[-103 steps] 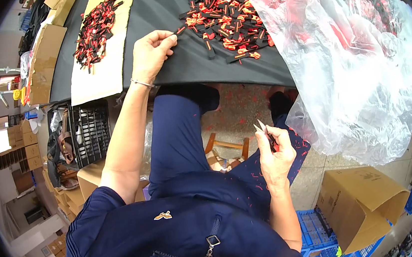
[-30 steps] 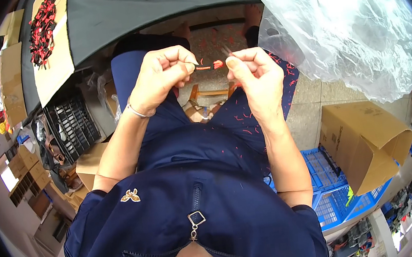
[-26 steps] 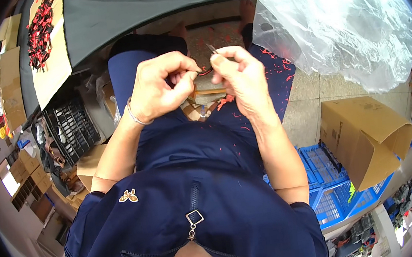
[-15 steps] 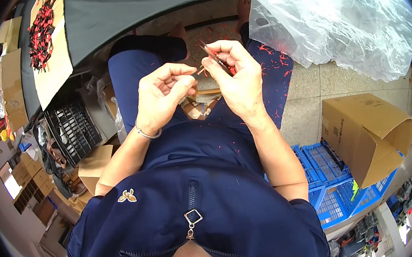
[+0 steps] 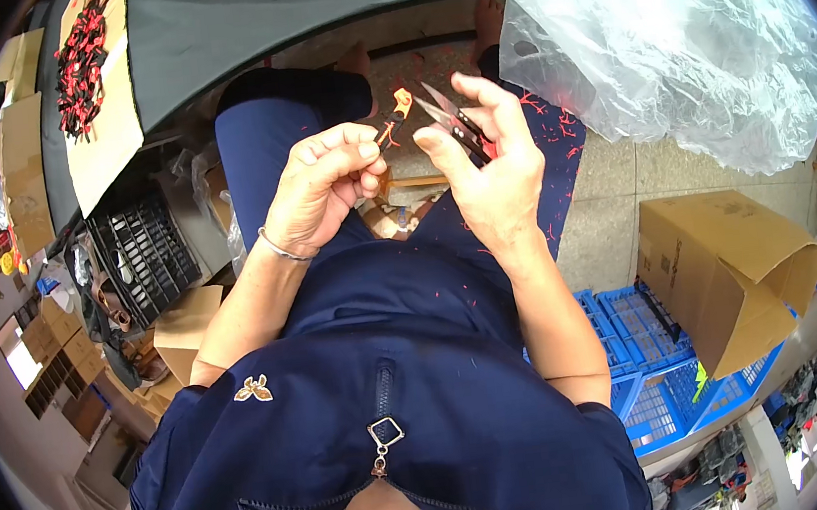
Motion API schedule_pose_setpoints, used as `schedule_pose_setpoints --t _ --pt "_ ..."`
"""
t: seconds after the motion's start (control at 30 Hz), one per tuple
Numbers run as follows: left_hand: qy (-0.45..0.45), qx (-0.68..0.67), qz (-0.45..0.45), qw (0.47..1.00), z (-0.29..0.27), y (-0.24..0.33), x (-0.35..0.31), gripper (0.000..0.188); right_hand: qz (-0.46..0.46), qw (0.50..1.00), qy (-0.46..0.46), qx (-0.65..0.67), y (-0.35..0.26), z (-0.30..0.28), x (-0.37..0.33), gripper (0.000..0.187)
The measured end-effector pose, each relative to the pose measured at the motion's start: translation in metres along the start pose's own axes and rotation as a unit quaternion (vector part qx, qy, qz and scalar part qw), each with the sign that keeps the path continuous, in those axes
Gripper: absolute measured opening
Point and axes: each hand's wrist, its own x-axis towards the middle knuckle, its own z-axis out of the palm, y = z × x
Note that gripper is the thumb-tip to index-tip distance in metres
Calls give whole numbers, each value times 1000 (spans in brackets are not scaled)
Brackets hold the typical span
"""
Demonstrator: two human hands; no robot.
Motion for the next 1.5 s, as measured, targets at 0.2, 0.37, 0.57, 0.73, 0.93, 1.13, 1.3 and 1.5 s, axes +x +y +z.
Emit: schedule_pose_setpoints --t 0.2,0.37,0.57,0.73,0.93,1.13,1.3,1.5 --pt "-2 -17 7 1000 4 -1 3 12 -281 913 42 -293 9 -6 -1 25" --pt "-4 -28 7 1000 5 -2 5 12 -319 882 37 -345 13 -6 1 25" --pt "-4 -36 10 999 3 -3 7 11 -323 882 33 -343 14 -6 2 25" --pt "-9 -40 8 999 3 -5 7 11 -323 883 32 -339 16 -5 2 25" --pt "-11 -25 5 1000 3 -4 6 12 -312 895 30 -318 18 -5 0 24" --pt "-8 -14 1 1000 4 -6 7 15 -325 889 31 -321 15 -7 0 24" --pt "-6 -5 -1 1000 2 -6 7 15 -138 975 16 -175 19 -8 -5 17" --pt "27 186 45 981 7 -5 7 15 -133 985 -8 -108 3 -3 -1 26"
